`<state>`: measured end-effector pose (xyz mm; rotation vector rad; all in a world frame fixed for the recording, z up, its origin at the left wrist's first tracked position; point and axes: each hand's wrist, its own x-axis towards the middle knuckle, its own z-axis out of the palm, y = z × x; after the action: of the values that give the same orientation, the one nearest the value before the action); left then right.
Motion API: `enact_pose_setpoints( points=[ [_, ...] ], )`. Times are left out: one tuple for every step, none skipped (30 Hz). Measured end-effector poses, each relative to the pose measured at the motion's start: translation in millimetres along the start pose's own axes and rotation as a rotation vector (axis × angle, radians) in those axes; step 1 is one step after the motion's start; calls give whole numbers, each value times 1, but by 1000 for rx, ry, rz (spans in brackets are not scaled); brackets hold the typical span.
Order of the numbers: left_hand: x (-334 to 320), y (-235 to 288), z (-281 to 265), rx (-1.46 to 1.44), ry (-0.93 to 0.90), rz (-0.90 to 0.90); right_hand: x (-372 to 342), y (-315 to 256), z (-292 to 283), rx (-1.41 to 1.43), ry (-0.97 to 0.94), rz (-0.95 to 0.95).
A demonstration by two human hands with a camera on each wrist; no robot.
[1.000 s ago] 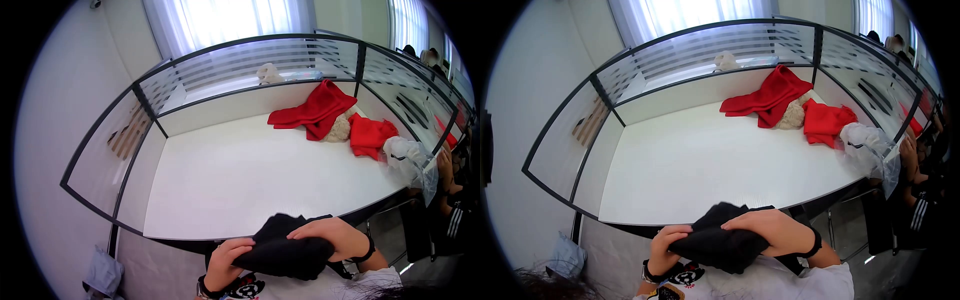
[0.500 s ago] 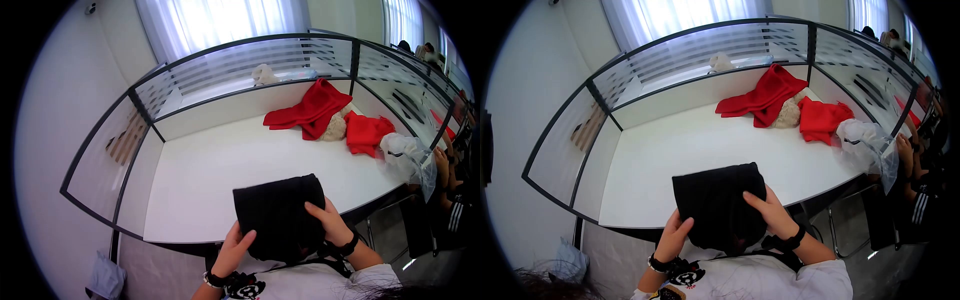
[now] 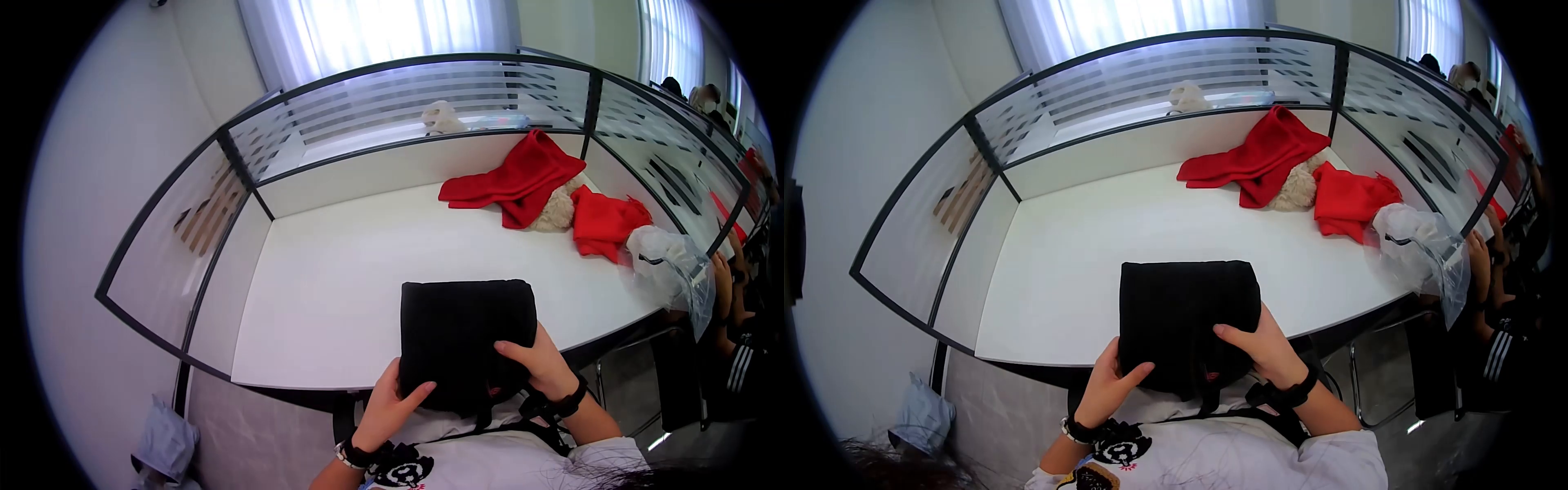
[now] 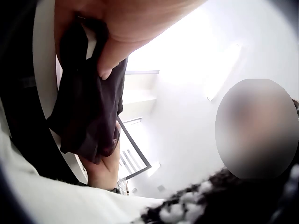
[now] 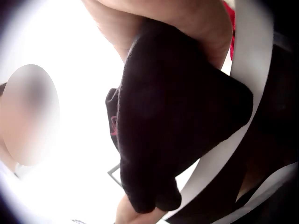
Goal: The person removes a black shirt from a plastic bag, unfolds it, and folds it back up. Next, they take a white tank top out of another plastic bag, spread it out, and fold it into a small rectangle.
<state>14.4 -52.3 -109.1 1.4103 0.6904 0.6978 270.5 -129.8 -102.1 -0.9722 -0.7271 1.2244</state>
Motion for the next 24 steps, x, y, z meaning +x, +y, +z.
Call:
enact_pose_setpoints(
  points=[
    [0, -2, -2, 39, -9, -8, -1, 0, -1, -1, -1, 1],
    [0, -2, -3, 78, -19, -16, -2, -1, -3, -39, -8, -38],
    [-1, 0, -3, 122, -5, -20, -3, -3, -4, -78, -15, -77],
    [-2, -1, -4, 121, -4, -20, -5, -6, -5, -79, -16, -77],
    [-3, -3, -5, 151, -17, -50, -9, -10, -5, -174, -27, -141],
    [-4, -4, -6, 182, -30, -81, -12, -12, -7, -269, -38, -206],
    [-5, -6, -9, 181, -29, -81, -13, -14, -13, -269, -39, -205],
    [-5, -7, -12, 204, -72, -33, -16, -15, -21, -399, -77, -255],
    [-6, -7, -15, 227, -115, 15, -19, -17, -29, -528, -116, -304],
    [-6, -6, -16, 227, -115, 15, -20, -19, -32, -658, -155, -354],
    [-7, -5, -18, 145, -94, 108, -19, -24, -32, -740, -188, -359],
    [-7, -3, -20, 62, -71, 201, -21, -31, -28, -740, -188, -359],
    [-8, 7, -22, 101, -46, 200, -26, -39, -21, -697, -225, -370],
    [-8, 12, -22, 137, -7, 309, -28, -43, -18, -655, -263, -381],
    [-7, 15, -21, 115, -10, 322, -29, -42, -20, -729, -258, -403],
    [-7, 16, -21, 94, -12, 336, -28, -41, -21, -728, -259, -404],
    [-8, 15, -22, 94, -12, 337, -25, -41, -22, -729, -284, -385],
    [-10, 12, -23, 107, 13, 279, -23, -41, -23, -730, -308, -367],
    [-12, 10, -24, 119, 37, 220, -23, -43, -22, -730, -307, -367],
    [-11, 9, -24, 118, 37, 220, -24, -48, -20, -822, -300, -345],
    [-11, 7, -23, 142, 66, 201, -26, -52, -18, -914, -291, -321],
    [-11, 6, -22, 165, 95, 181, -28, -58, -14, -982, -258, -308],
    [-10, 7, -21, 133, 93, 189, -30, -61, -14, -1034, -256, -293],
    [-9, 5, -22, 132, 92, 189, -31, -65, -17, -1087, -254, -279]
  ],
)
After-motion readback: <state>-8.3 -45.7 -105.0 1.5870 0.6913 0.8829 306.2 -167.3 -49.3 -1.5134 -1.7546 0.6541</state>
